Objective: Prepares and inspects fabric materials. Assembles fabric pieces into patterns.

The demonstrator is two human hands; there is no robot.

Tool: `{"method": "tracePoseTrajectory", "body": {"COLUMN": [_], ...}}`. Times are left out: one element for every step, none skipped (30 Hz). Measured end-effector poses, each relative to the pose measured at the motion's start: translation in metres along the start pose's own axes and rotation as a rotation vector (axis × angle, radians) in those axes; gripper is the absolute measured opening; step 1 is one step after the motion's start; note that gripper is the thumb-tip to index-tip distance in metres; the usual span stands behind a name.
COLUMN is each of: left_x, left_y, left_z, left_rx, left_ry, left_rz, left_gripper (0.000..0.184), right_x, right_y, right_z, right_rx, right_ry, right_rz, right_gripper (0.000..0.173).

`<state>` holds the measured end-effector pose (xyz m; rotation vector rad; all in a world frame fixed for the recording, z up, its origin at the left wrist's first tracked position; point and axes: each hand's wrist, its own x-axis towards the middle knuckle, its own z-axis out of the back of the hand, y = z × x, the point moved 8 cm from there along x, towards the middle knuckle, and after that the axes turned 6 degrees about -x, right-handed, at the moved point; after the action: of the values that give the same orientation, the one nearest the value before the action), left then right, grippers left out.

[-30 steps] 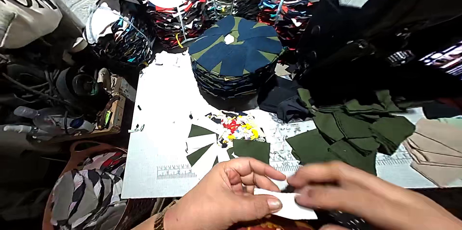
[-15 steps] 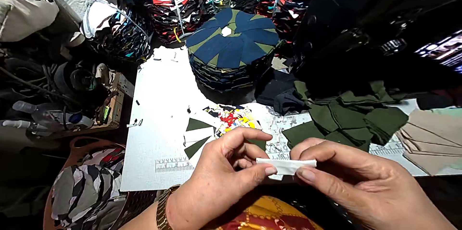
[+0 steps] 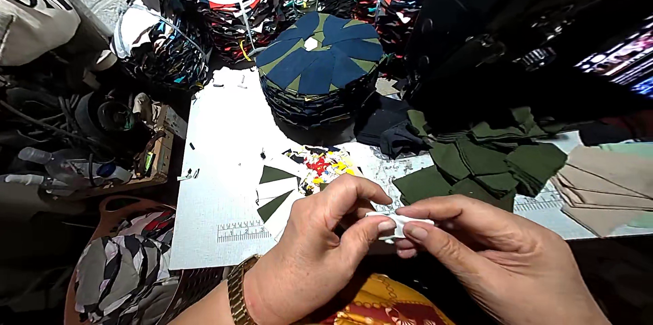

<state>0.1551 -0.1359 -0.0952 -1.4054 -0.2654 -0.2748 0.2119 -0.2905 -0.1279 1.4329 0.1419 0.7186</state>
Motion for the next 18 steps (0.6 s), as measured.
{"method": "tracePoseTrajectory", "body": {"left_x": [0.001, 0.002, 0.003, 0.004, 0.006, 0.007, 0.008, 0.009, 0.009, 0.01, 0.011, 0.011, 0.012, 0.012, 0.012, 0.012, 0.013, 0.013], "left_y": [-0.001, -0.003, -0.005, -0.008, -0.011, -0.015, -0.018, -0.021, -0.024, -0.026, -0.028, -0.028, -0.028, -0.027, -0.025, -0.024, -0.022, -0.021], "left_z": [0.0, -0.001, -0.001, -0.002, -0.004, -0.005, -0.007, -0.009, -0.01, -0.011, -0.01, -0.01, -0.009, -0.007, -0.005, -0.003, -0.001, 0.0], "left_rx": [0.024, 0.052, 0.08, 0.11, 0.141, 0.175, 0.21, 0.245, 0.283, 0.313, 0.338, 0.36, 0.375, 0.381, 0.38, 0.376, 0.372, 0.374], "left_ry": [0.018, 0.043, 0.07, 0.103, 0.136, 0.172, 0.207, 0.235, 0.256, 0.265, 0.268, 0.273, 0.274, 0.265, 0.249, 0.228, 0.206, 0.182], "left_rz": [-0.01, -0.017, -0.025, -0.04, -0.061, -0.083, -0.107, -0.133, -0.158, -0.18, -0.194, -0.199, -0.197, -0.188, -0.169, -0.147, -0.128, -0.12], "left_gripper": [0.015, 0.017, 0.019, 0.02, 0.021, 0.022, 0.023, 0.023, 0.022, 0.022, 0.022, 0.023, 0.025, 0.026, 0.027, 0.028, 0.027, 0.025], "right_x": [0.0, 0.001, 0.002, 0.003, 0.004, 0.004, 0.004, 0.004, 0.005, 0.006, 0.007, 0.008, 0.009, 0.01, 0.012, 0.013, 0.015, 0.017], "right_y": [0.0, -0.001, -0.004, -0.008, -0.012, -0.014, -0.013, -0.011, -0.01, -0.009, -0.01, -0.011, -0.011, -0.009, -0.007, -0.005, -0.004, -0.002], "right_z": [-0.002, -0.004, -0.006, -0.009, -0.012, -0.016, -0.02, -0.022, -0.023, -0.023, -0.021, -0.02, -0.018, -0.017, -0.016, -0.016, -0.014, -0.013], "right_rx": [0.013, 0.027, 0.056, 0.118, 0.223, 0.328, 0.396, 0.409, 0.379, 0.334, 0.293, 0.277, 0.279, 0.29, 0.297, 0.303, 0.323, 0.343], "right_ry": [0.006, 0.023, 0.054, 0.109, 0.175, 0.238, 0.28, 0.302, 0.299, 0.286, 0.26, 0.234, 0.217, 0.198, 0.179, 0.163, 0.133, 0.095], "right_rz": [0.0, -0.008, -0.028, -0.058, -0.088, -0.121, -0.146, -0.159, -0.17, -0.177, -0.188, -0.193, -0.19, -0.181, -0.166, -0.151, -0.147, -0.146], "right_gripper": [0.011, 0.011, 0.012, 0.017, 0.023, 0.029, 0.032, 0.032, 0.03, 0.026, 0.022, 0.02, 0.019, 0.018, 0.017, 0.017, 0.018, 0.018]}}
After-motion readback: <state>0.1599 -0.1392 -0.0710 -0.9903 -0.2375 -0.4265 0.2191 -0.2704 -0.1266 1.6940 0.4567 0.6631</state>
